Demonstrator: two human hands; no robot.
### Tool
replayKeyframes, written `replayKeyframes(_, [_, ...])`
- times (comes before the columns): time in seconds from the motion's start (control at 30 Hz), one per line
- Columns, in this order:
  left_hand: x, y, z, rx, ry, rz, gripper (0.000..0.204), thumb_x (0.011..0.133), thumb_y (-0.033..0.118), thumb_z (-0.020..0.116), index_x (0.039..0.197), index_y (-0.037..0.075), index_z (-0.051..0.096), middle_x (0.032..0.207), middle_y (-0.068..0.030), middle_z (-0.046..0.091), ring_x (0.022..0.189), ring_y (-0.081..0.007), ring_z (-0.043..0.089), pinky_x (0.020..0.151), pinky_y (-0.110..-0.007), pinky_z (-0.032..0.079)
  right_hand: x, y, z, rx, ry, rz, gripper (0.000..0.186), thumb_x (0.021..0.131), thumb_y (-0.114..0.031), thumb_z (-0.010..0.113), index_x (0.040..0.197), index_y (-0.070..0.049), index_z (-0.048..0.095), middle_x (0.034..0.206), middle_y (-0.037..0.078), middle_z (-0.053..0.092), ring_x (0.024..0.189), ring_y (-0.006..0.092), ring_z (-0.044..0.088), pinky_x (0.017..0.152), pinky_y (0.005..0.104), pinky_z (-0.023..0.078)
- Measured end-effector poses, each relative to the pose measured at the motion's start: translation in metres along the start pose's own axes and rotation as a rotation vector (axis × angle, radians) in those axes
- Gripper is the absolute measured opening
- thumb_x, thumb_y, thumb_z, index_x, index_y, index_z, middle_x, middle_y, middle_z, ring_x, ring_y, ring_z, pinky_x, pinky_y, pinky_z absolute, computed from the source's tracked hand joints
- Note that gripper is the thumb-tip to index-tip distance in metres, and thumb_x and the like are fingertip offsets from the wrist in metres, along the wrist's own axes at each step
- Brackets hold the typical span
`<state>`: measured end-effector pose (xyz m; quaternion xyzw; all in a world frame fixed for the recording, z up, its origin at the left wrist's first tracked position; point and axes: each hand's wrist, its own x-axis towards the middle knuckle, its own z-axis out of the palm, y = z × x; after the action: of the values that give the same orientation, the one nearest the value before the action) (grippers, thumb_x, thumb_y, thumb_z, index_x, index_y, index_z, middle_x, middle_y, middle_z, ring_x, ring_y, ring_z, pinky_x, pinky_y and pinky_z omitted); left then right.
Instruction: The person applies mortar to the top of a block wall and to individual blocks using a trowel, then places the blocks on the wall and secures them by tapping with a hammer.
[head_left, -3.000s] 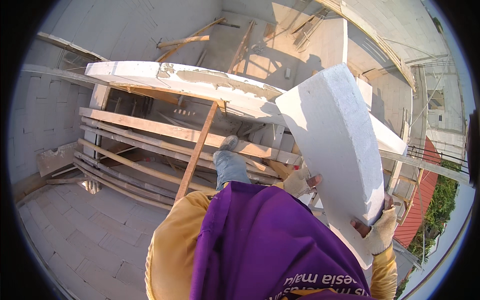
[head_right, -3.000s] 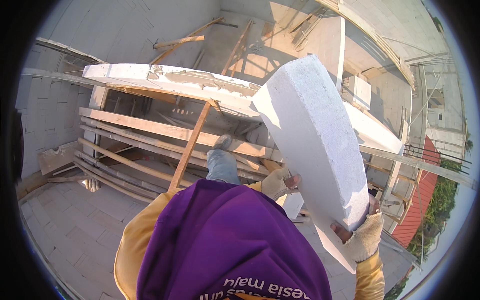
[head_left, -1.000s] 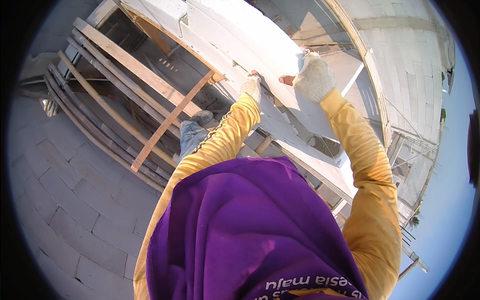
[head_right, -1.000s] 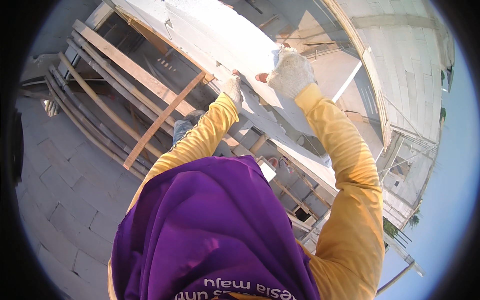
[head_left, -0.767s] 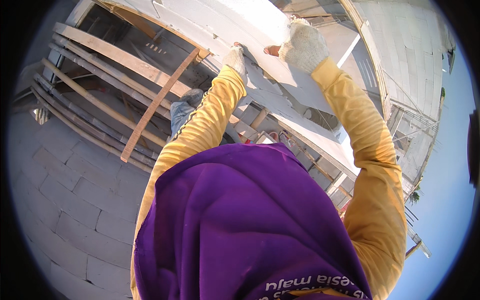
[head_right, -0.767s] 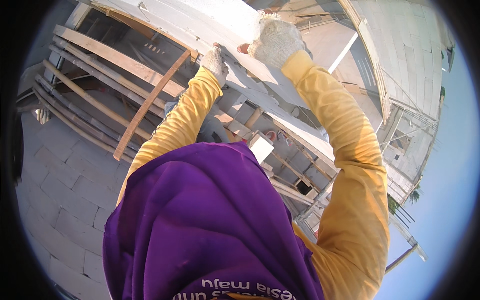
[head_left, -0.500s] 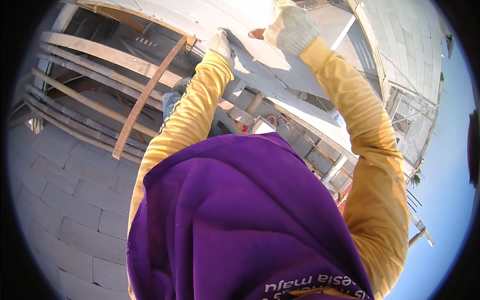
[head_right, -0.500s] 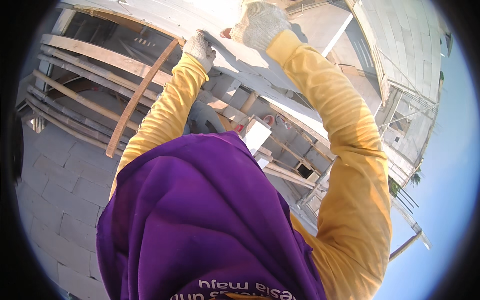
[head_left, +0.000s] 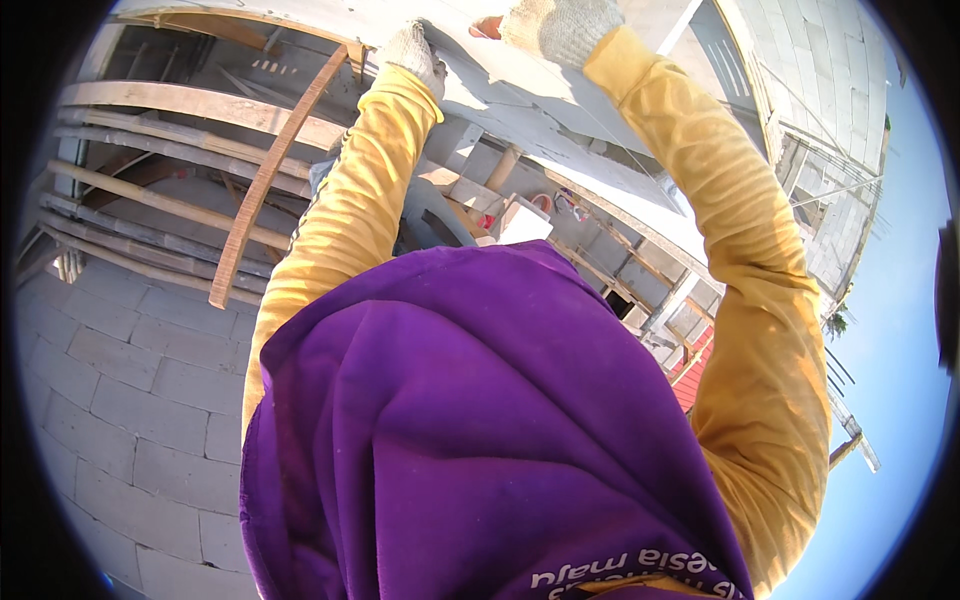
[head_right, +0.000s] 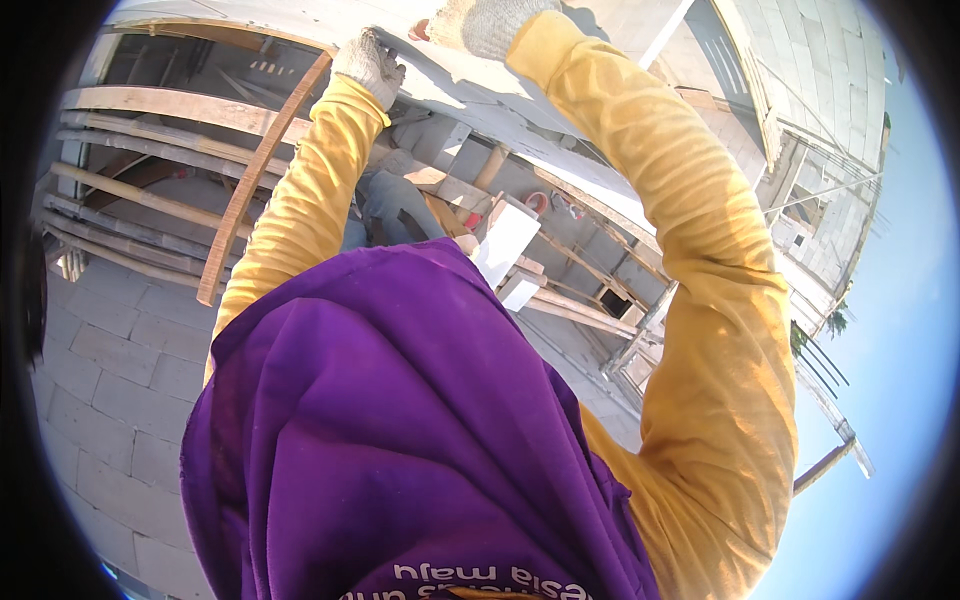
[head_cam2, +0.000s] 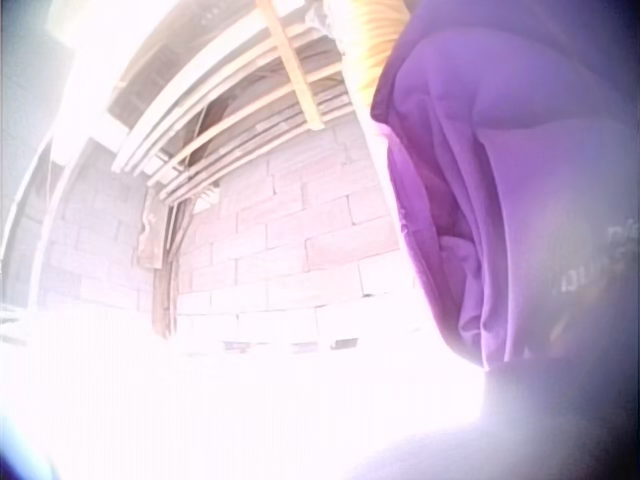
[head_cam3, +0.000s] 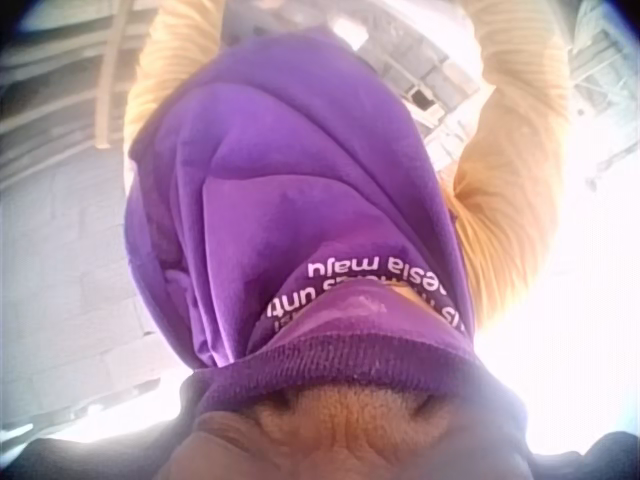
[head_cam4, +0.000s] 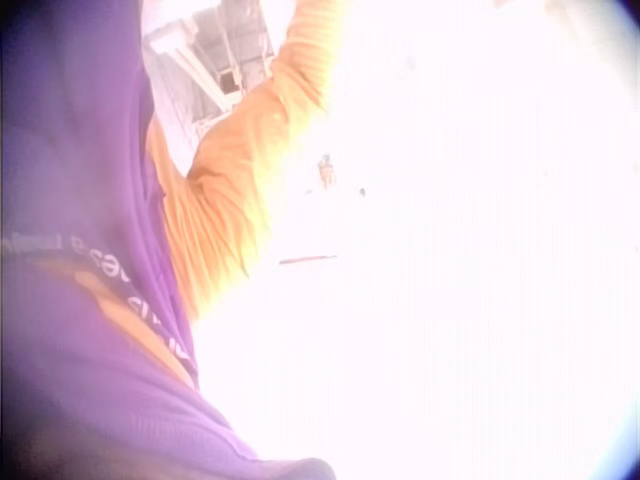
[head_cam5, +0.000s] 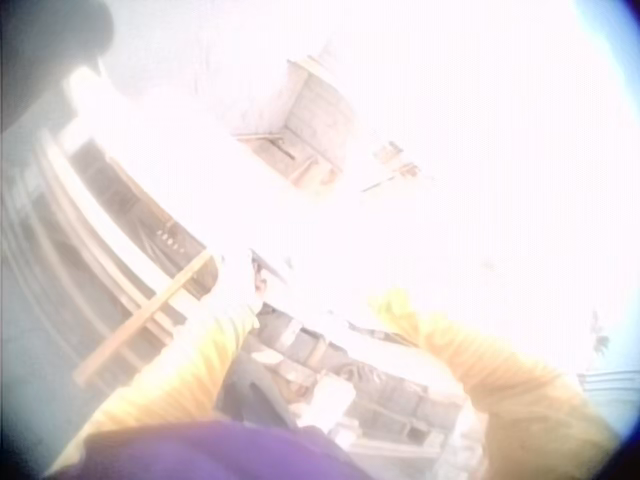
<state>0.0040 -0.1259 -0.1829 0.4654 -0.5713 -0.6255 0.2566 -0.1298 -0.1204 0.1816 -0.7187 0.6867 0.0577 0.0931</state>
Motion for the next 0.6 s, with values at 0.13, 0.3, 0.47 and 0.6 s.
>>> replayKeyframes(0.13, [-0.009, 0.021, 0.006, 0.082, -0.048, -0.038, 0.052, 0.105, 0.033, 0.024, 0.148, 0.007, 0.038, 0.155, -0.0108, 0.042, 0.143, -0.0231, 0.038, 0.118, -0.042, 0.025, -0.008, 0.006, 0.002, 0.005, -0.005, 0.018, 0.084, 0.069, -0.059, 0.084, 0.113, 0.008, 0.060, 0.094, 0.026, 0.069, 0.089, 0.0400, 0.071, 0.079, 0.0446, 0.057])
replayKeyframes(0.3, [-0.012, 0.027, 0.008, 0.099, -0.072, -0.066, 0.052, 0.104, 0.032, 0.024, 0.147, 0.007, 0.039, 0.157, -0.0102, 0.040, 0.145, -0.0236, 0.037, 0.118, -0.044, 0.025, -0.014, 0.008, 0.004, 0.009, -0.006, 0.020, 0.085, 0.069, -0.059, 0.084, 0.113, 0.009, 0.060, 0.093, 0.026, 0.069, 0.088, 0.0403, 0.071, 0.078, 0.0446, 0.058])
replayKeyframes(0.47, [-0.027, 0.060, 0.009, 0.757, -0.239, 0.000, 0.051, 0.105, 0.032, 0.026, 0.147, 0.007, 0.041, 0.152, -0.0101, 0.047, 0.142, -0.0243, 0.041, 0.117, -0.041, 0.028, -0.021, 0.012, 0.005, 0.009, -0.006, 0.022, 0.086, 0.068, -0.060, 0.084, 0.113, 0.009, 0.060, 0.092, 0.027, 0.069, 0.087, 0.0405, 0.071, 0.078, 0.0446, 0.058])
replayKeyframes(0.6, [-0.043, 0.103, 0.002, 1.408, -0.396, 0.095, 0.049, 0.105, 0.031, 0.029, 0.146, 0.008, 0.043, 0.145, -0.0102, 0.055, 0.137, -0.0249, 0.048, 0.115, -0.038, 0.032, -0.028, 0.015, 0.005, 0.011, -0.005, 0.029, 0.086, 0.068, -0.060, 0.084, 0.112, 0.010, 0.060, 0.091, 0.027, 0.068, 0.086, 0.0407, 0.071, 0.077, 0.0446, 0.058])
